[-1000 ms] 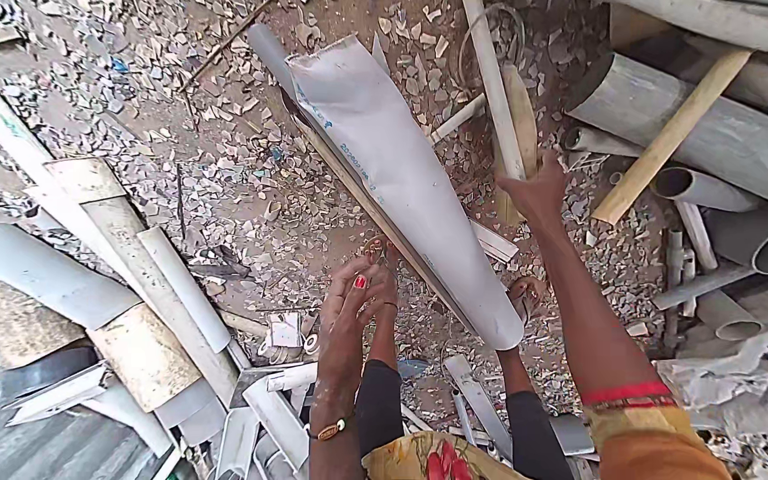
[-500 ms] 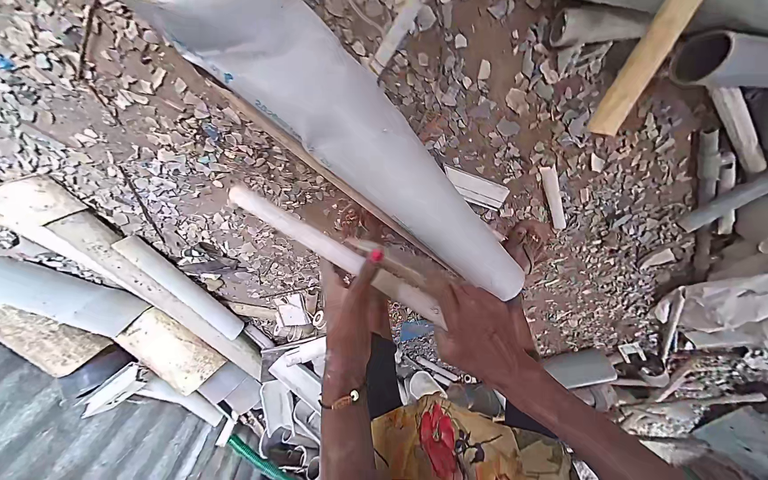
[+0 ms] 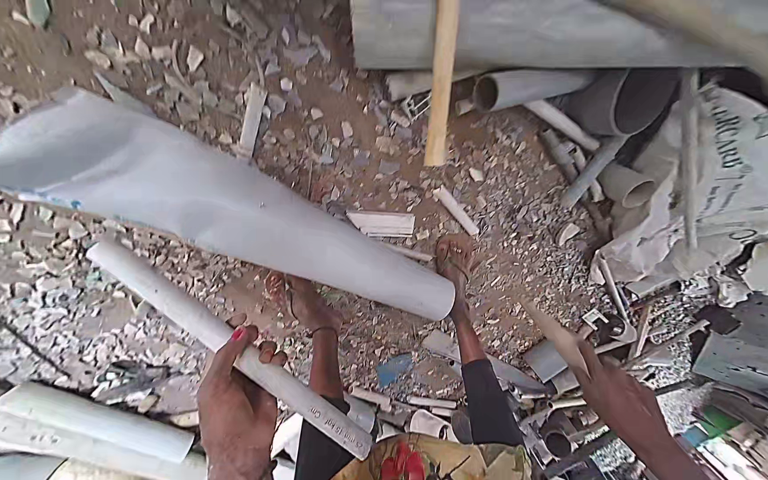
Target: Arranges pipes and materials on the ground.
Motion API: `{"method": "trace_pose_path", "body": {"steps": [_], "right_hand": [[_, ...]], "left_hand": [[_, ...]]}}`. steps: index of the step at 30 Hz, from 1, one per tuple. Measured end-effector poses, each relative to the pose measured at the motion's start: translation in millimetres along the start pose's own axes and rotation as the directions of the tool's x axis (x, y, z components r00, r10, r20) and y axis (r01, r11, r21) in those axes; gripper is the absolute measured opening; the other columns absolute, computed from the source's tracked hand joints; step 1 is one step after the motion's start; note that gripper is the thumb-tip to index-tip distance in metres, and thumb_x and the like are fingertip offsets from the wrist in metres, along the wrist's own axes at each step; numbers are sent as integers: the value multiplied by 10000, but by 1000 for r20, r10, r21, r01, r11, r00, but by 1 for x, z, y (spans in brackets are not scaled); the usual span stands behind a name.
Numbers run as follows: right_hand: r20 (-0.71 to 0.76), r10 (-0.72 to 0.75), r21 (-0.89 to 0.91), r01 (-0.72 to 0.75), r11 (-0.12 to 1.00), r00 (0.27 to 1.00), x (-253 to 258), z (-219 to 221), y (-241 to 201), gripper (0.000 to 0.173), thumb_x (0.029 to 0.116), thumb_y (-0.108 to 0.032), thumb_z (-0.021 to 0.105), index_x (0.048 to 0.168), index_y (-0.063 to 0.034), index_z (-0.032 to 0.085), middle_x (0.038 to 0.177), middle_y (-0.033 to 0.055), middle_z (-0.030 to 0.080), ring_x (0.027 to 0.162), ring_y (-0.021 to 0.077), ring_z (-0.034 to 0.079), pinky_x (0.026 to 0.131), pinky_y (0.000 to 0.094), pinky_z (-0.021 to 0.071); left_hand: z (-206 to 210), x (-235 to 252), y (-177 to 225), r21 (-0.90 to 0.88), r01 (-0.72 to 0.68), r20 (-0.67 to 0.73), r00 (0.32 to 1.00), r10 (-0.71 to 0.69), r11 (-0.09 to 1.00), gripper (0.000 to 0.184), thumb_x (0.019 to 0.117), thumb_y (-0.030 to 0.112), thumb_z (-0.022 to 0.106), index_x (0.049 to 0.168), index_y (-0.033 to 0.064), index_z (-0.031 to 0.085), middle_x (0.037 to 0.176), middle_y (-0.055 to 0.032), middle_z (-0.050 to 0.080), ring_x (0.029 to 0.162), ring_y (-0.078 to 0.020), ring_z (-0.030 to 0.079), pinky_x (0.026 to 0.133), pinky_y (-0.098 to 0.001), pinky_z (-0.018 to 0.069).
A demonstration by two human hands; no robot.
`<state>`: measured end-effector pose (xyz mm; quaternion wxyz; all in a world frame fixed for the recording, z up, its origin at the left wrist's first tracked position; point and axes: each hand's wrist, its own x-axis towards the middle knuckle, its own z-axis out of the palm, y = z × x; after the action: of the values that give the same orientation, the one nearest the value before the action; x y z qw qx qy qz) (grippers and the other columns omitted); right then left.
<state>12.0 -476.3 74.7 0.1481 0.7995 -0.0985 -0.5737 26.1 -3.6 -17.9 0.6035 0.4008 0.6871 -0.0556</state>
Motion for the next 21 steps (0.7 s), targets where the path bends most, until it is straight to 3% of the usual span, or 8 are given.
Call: {"method": "trace_pose_path", "body": {"steps": [1, 3, 5, 8, 13, 15, 18, 21], "right_hand": [[236, 106, -87, -88, 992, 966, 0, 11, 26, 453, 1011, -198, 593, 1379, 63, 555, 1186, 350, 653, 1089, 547, 645, 868, 675, 510], [351, 129, -118, -93, 989, 927, 13, 23, 50, 406, 979, -168, 626, 1323, 47, 624, 1371, 329, 578, 1322, 522, 510, 1022, 670, 432], [126, -8, 35, 4, 999, 992, 48, 4, 24, 411, 970, -161, 653, 1322, 50, 635, 1402, 332, 553, 1359, 524, 476, 1065, 672, 409], [-252, -148, 333, 229, 915, 956, 122, -71, -70, 446, 1019, -239, 605, 1347, 62, 607, 1384, 305, 582, 1335, 464, 532, 1132, 582, 397], [-594, -119, 717, 590, 371, 796, 210, -196, -240, 538, 1036, -373, 600, 1386, 29, 529, 1128, 239, 677, 964, 359, 677, 834, 546, 547], [-491, -105, 859, 501, 106, 865, 224, -242, -285, 578, 1041, -394, 592, 1471, -44, 426, 1103, 174, 685, 898, 253, 694, 802, 442, 581], [-319, -134, 932, 285, -224, 938, 197, -256, -326, 382, 1094, -381, 484, 1332, -86, 438, 679, 21, 472, 462, 119, 484, 437, 280, 486], [-250, -229, 948, 190, -253, 941, 107, -207, -323, 282, 1116, -297, 431, 1221, -38, 469, 599, -13, 440, 430, 88, 448, 437, 258, 466]], "left_hand": [[3, -1, 1, -16, -5, 16, 1000, 6, 1000, 235, 1082, 194, 346, 1146, 182, 572, 743, 84, 606, 511, -25, 560, 456, -178, 501], [9, -2, 0, -55, -6, 55, 998, 10, 998, 251, 1090, 206, 330, 1103, 185, 580, 732, 81, 622, 521, -31, 579, 473, -184, 516], [15, -2, 0, -50, 4, 62, 998, -1, 999, 256, 1091, 211, 340, 1053, 184, 592, 706, 81, 620, 512, -31, 578, 470, -187, 519], [17, -4, 5, 3, 4, 70, 998, -4, 1000, 249, 1096, 212, 322, 1111, 187, 569, 720, 88, 618, 512, -27, 576, 473, -182, 517], [19, -8, 15, 1, -73, 30, 997, 73, 997, 223, 1097, 189, 346, 1195, 169, 545, 756, 71, 619, 553, -49, 597, 521, -211, 544], [19, -8, 14, -9, -97, 43, 994, 98, 995, 234, 1088, 175, 355, 1215, 155, 550, 784, 56, 632, 572, -66, 612, 532, -231, 557], [15, -7, 10, 3, -93, 67, 993, 92, 996, 241, 1089, 172, 345, 1209, 148, 553, 805, 44, 648, 586, -64, 619, 529, -229, 554], [15, -9, 6, -10, -40, 71, 997, 41, 999, 203, 1085, 170, 368, 1161, 137, 554, 813, 33, 650, 596, -70, 627, 530, -231, 559]]}}
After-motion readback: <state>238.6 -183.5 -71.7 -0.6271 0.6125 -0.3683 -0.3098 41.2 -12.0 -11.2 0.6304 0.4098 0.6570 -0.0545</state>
